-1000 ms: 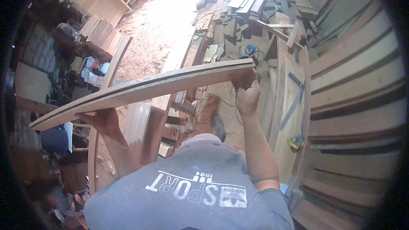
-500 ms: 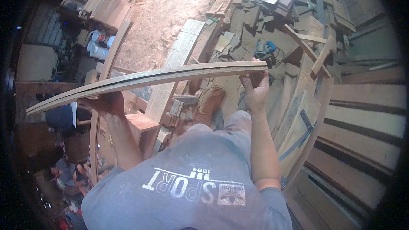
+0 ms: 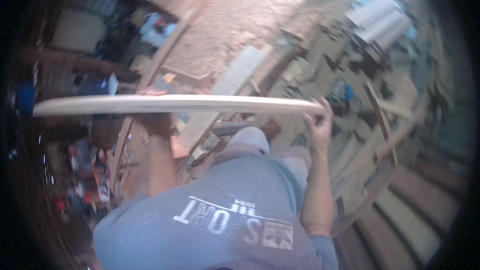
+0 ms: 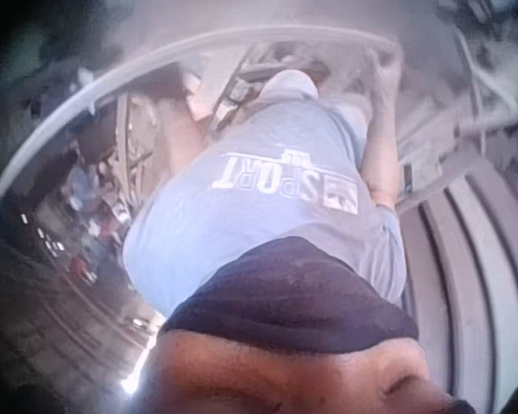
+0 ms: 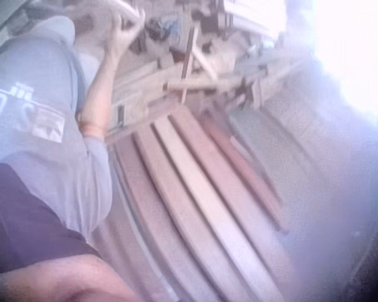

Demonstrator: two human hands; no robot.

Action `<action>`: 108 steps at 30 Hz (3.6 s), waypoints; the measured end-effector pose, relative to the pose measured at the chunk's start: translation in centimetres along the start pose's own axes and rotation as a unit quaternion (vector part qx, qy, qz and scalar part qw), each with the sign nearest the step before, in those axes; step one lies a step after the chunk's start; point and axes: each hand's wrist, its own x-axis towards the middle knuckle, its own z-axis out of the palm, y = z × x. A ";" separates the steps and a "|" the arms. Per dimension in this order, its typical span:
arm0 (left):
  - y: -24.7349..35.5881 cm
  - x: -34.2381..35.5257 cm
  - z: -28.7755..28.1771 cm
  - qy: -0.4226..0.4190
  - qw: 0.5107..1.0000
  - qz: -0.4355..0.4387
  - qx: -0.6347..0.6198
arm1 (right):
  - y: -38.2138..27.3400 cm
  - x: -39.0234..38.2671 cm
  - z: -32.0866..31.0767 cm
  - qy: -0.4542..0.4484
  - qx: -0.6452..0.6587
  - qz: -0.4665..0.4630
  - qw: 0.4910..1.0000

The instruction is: The person handles wooden planks, measures and marks them with a square and pencil, and uses a handheld circular saw to cut the wood. The person also inspects the cut pieces and moves them aside.

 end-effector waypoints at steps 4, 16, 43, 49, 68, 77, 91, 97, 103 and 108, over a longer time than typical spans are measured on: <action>-4.5 2.3 -1.0 -0.003 0.996 -0.022 -0.089 | -0.1 1.8 -1.0 0.057 -0.113 -0.112 0.986; -14.3 6.0 -1.0 0.138 0.982 -0.053 0.118 | -13.4 1.6 16.8 -0.261 -0.364 -0.433 0.783; -19.6 1.5 2.5 0.232 0.960 -0.115 0.103 | -7.7 6.1 14.1 -0.162 -0.301 -0.191 0.920; -19.8 2.1 1.6 0.213 0.971 -0.088 0.057 | -8.9 6.8 13.3 -0.175 -0.240 -0.155 0.942; -10.7 3.3 -5.2 0.241 0.967 0.001 0.078 | -14.8 18.9 10.8 -0.062 -0.270 -0.184 0.943; -12.2 1.6 -6.8 0.195 0.980 -0.027 0.032 | -16.1 19.0 12.6 -0.038 -0.106 -0.161 0.981; -16.8 -0.9 -4.1 0.158 0.986 -0.055 0.004 | -12.1 3.9 27.7 -0.112 0.389 0.380 0.832; -16.7 -3.4 -3.1 0.045 0.999 -0.017 0.000 | -8.5 2.5 31.7 -0.298 0.313 0.299 0.851; -15.1 -3.8 -3.3 -0.015 0.999 0.040 -0.004 | -8.3 -0.5 36.4 -0.156 0.373 0.457 0.792; -14.8 -3.3 -4.2 0.000 1.000 0.009 -0.006 | -7.8 -0.2 37.7 -0.169 0.405 0.474 0.763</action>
